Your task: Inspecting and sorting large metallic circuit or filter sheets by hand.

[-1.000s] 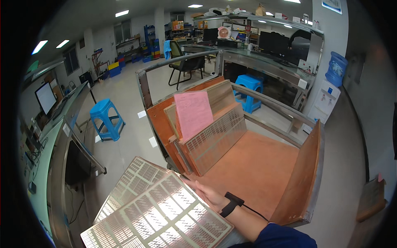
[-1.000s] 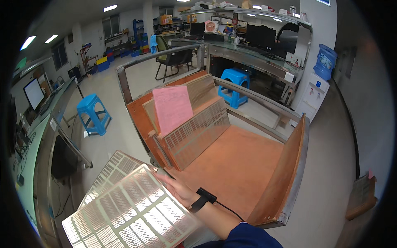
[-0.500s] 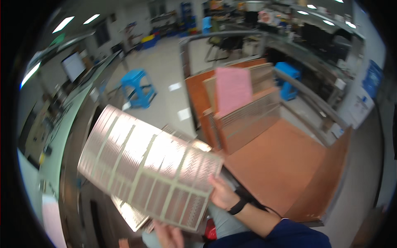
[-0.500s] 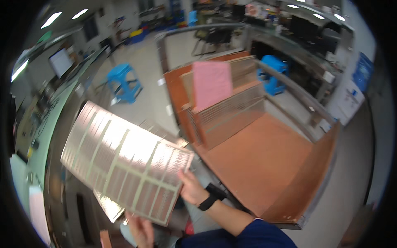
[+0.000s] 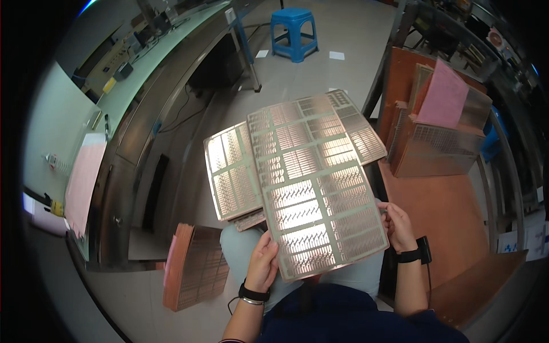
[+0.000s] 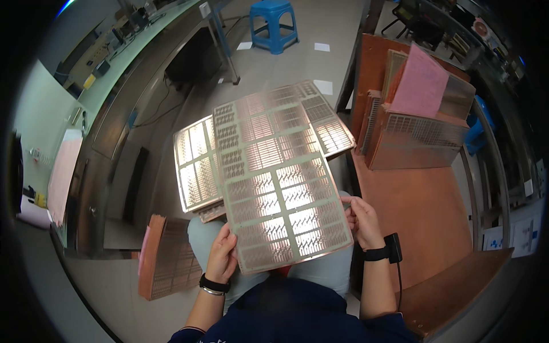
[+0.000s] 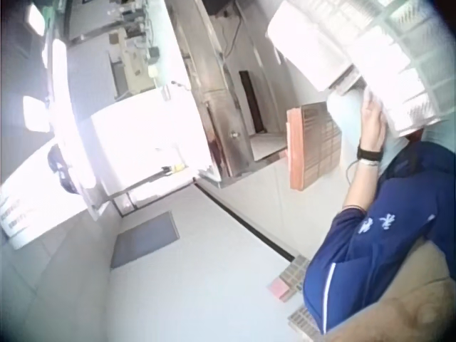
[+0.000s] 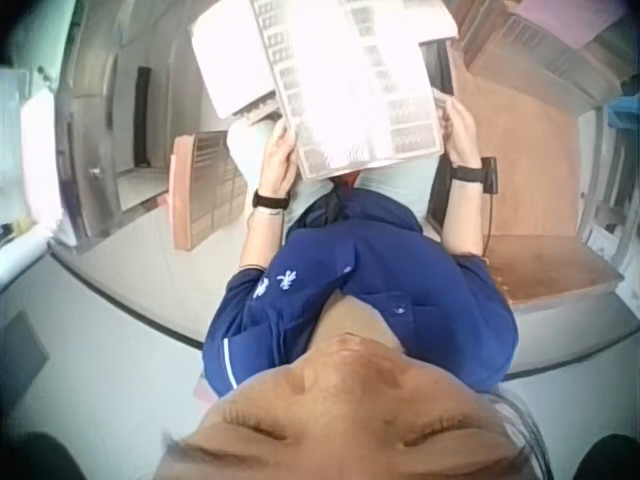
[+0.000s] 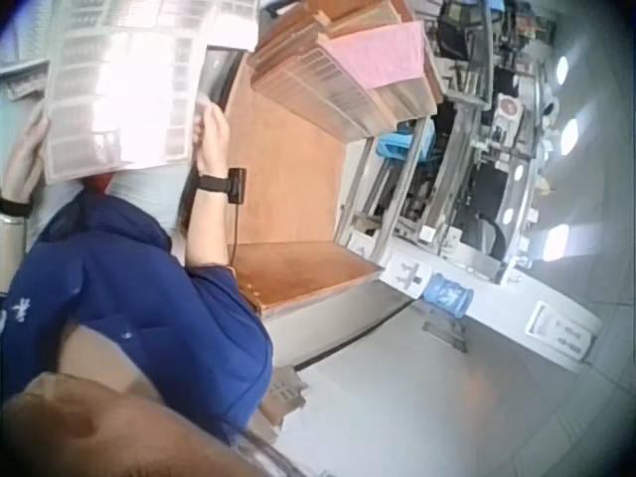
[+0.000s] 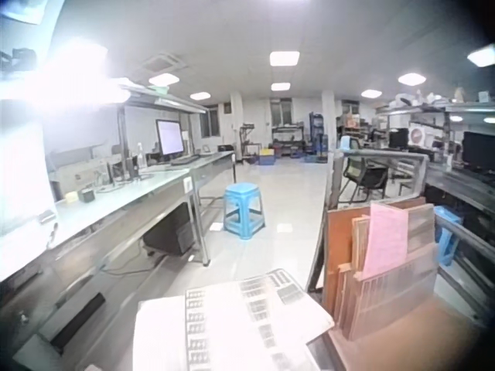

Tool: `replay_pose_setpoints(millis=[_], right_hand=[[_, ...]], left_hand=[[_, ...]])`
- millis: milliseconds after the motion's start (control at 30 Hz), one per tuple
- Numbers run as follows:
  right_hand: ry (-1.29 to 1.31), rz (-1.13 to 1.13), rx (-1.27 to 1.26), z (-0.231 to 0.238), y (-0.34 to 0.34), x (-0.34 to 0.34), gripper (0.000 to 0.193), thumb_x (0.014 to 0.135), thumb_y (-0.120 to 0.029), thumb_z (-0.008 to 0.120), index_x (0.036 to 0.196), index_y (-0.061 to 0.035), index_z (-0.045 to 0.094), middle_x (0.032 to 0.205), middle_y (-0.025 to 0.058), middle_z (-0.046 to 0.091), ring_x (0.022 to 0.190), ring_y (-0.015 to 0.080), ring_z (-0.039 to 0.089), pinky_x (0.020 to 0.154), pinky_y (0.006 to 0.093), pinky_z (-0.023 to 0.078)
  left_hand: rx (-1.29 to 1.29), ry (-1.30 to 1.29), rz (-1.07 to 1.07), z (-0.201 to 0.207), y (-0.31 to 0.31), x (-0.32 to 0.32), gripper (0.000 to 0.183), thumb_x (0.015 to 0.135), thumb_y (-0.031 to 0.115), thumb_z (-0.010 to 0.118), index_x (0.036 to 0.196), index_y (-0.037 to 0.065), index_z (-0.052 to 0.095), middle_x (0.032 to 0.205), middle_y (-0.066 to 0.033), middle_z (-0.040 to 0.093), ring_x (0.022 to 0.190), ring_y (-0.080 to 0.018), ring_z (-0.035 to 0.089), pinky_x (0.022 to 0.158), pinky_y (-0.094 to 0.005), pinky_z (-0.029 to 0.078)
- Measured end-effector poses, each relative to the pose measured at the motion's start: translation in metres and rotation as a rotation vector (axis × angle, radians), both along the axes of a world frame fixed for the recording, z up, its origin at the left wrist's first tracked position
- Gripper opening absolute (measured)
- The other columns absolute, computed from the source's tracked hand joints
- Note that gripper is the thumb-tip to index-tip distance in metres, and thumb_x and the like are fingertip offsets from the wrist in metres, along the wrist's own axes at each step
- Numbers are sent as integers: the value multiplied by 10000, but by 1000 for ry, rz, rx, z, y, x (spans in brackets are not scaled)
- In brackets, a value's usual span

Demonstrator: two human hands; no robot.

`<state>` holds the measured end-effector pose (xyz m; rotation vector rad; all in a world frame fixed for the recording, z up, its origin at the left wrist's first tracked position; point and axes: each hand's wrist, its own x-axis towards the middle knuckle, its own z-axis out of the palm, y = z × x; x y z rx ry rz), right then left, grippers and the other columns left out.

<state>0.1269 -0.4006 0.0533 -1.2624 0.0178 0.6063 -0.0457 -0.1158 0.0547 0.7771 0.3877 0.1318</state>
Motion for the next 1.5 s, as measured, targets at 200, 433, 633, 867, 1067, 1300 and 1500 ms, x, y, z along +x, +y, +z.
replay_pose_setpoints(millis=[200,433,633,867,1067,1300,1500], right_hand=[[-11,-88,-66,-11,24,4,355,994,-245,356,1111,29,549,929,46,618,789,72,579,710,202,468],[156,1,164,-15,35,1,473,1002,-357,278,1273,-9,448,1177,86,558,1018,150,555,873,286,455],[239,16,252,-5,39,-5,479,997,-356,294,1294,-2,420,1214,101,538,1049,165,555,889,300,458],[199,7,250,-5,39,-8,431,992,-300,357,1252,31,448,1174,106,552,1005,150,566,868,273,458],[175,20,199,-11,38,-7,418,989,-273,374,1258,38,448,1192,97,545,1029,149,552,878,270,448],[212,68,173,-19,29,11,390,978,-243,408,1250,31,462,1176,108,568,1002,167,582,872,286,470],[273,124,262,-23,40,14,375,973,-232,420,1244,23,461,1165,100,569,1017,168,572,880,297,464]], left_hand=[[-30,30,51,-6,-5,3,390,946,177,476,1269,-28,404,1229,-104,524,1130,-165,503,969,-294,400],[38,200,85,-2,-17,1,475,990,365,335,1232,-26,456,1202,-107,539,1085,-167,520,939,-305,416],[208,337,95,0,-22,3,584,985,437,297,1227,-71,454,1197,-146,534,1059,-189,526,914,-309,421],[369,350,90,2,-19,2,601,982,450,301,1195,-80,486,1149,-150,557,1012,-179,531,881,-302,424],[314,337,69,-1,-19,0,613,976,466,302,1202,-76,480,1159,-145,555,1015,-178,540,885,-297,430],[262,292,64,-4,-16,0,615,974,469,308,1216,-73,465,1166,-144,552,1022,-176,539,887,-293,434],[255,269,38,-1,-13,-2,599,974,464,313,1213,-62,470,1174,-136,548,1040,-171,531,900,-294,428]])
